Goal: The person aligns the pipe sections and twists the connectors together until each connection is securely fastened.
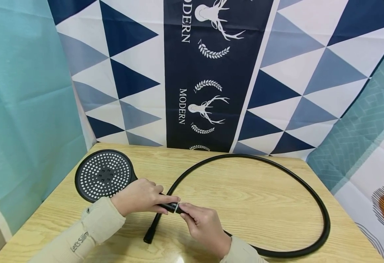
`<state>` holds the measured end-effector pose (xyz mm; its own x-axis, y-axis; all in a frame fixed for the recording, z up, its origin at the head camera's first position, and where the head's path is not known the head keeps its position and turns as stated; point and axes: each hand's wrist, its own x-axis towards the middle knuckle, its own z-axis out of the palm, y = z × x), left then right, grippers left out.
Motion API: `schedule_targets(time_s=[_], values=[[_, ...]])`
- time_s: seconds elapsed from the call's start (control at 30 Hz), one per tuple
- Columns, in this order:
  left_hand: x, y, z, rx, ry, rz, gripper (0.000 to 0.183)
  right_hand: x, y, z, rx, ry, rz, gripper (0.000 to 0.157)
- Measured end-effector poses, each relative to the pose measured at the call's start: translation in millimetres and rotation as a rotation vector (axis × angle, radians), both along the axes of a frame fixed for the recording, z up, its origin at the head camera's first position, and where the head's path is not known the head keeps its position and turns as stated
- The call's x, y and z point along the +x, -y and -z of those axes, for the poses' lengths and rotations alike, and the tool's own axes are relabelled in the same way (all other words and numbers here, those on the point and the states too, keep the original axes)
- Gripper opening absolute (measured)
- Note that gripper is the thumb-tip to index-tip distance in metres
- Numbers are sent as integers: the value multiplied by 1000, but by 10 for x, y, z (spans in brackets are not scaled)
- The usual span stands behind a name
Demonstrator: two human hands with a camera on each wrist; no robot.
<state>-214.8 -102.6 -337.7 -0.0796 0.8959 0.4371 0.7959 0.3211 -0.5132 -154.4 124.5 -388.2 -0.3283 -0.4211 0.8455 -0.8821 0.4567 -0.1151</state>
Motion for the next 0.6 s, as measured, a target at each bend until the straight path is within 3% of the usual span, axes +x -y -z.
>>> schedule_targets(time_s=[0.6], values=[[-10, 4, -33, 0, -14, -37, 41, -42, 21, 21, -2, -148, 138, 24]])
